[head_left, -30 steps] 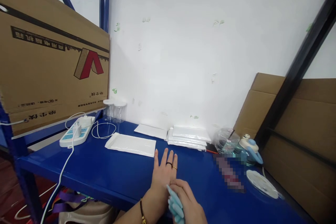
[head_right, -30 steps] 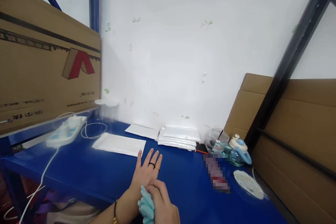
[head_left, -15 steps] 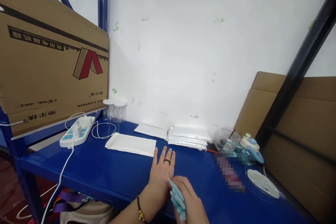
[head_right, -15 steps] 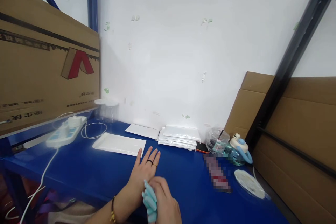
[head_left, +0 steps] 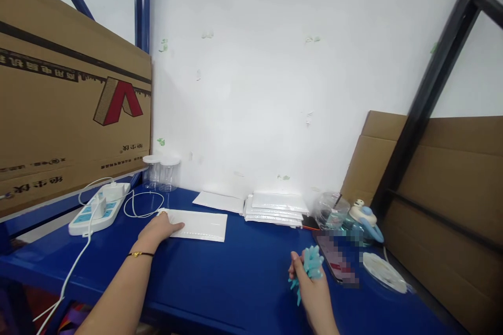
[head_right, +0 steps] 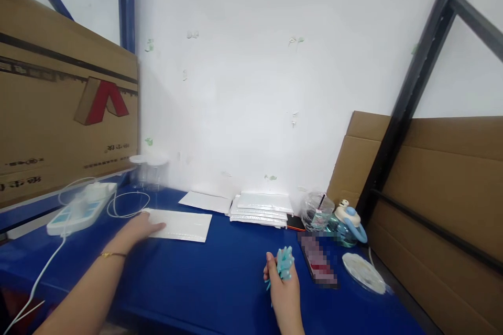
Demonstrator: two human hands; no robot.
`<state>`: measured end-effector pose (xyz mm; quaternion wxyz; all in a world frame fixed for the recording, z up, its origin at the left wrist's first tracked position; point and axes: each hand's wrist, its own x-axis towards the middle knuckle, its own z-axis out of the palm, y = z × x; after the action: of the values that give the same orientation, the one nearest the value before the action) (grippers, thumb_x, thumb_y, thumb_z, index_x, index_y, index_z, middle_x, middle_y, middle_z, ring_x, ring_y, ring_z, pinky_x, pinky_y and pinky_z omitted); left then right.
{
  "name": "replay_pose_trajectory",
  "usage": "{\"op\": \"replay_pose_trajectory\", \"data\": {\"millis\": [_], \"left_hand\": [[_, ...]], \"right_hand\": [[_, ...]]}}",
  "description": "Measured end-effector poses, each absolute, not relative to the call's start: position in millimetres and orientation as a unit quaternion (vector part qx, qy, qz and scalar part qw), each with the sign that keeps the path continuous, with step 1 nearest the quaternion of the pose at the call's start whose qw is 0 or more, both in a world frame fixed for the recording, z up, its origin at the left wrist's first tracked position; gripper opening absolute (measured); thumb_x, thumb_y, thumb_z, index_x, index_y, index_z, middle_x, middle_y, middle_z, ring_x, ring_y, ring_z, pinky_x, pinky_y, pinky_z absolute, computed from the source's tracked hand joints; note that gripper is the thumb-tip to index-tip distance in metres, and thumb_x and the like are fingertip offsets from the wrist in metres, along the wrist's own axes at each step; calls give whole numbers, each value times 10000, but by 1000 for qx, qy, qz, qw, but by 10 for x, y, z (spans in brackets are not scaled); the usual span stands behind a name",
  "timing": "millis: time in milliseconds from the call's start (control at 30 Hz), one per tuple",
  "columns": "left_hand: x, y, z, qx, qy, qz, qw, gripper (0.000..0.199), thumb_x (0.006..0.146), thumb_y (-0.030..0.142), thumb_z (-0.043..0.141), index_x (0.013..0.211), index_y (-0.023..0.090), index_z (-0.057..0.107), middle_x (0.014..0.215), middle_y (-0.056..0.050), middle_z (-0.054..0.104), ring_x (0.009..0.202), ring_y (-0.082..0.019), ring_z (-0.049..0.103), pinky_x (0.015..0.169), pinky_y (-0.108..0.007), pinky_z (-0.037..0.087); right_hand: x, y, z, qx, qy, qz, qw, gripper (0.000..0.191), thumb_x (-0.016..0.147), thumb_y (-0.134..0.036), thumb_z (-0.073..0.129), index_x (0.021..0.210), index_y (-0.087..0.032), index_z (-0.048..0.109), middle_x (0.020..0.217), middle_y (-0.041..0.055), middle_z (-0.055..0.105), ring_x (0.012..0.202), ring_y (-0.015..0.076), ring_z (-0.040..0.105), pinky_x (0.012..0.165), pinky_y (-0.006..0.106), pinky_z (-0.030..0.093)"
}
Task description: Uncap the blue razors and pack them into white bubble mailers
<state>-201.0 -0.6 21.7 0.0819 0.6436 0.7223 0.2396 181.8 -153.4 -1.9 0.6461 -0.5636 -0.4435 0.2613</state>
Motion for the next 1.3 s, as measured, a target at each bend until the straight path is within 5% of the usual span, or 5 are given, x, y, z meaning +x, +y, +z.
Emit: {"op": "replay_pose_trajectory", "data": {"millis": [367,533,867,1100,1300], "left_hand": [[-2043,30,181,634,733,196,151,311,677,386,598,830,129,512,978,-119,627,910,-261,592,670,-257,421],[-1689,-204,717,684,681,232,122,273,771,357,493,955,158,526,748,-34,646,727,-206,613,621,-248,401],[-524,-1028,1533,880,370,296,-16,287,780,119,439,987,250,588,996,-26,606,926,-186,571,795,-283,438],[-183,-1187,960,778,363,498,118,1304,494,411,780,1433,235,-108,1496,-136,35,1354,-350,124,1070,-493,246],[51,-1165,681,782,416,448,124,1368,463,401,759,1420,177,-194,1477,-191,130,1341,-389,144,1067,-558,152]], "right_hand": [[1776,-1541,-73,-554,-448,316,627,360,754,-524,609,610,-203,537,452,-32,482,420,145,469,442,273,388],[1769,-1550,248,-509,-435,345,658,379,761,-512,614,594,-203,472,447,-71,377,385,95,357,390,234,307],[1454,-1542,1161,-523,-642,208,521,234,663,-355,710,760,-149,654,505,-57,439,461,95,358,447,215,305],[1317,-1593,723,-547,-534,201,613,310,712,-389,656,557,-170,500,495,-38,436,488,117,405,467,224,357],[1344,-1647,682,-550,-530,222,606,334,681,-404,682,539,-180,479,476,-42,412,471,119,392,453,235,355]]}}
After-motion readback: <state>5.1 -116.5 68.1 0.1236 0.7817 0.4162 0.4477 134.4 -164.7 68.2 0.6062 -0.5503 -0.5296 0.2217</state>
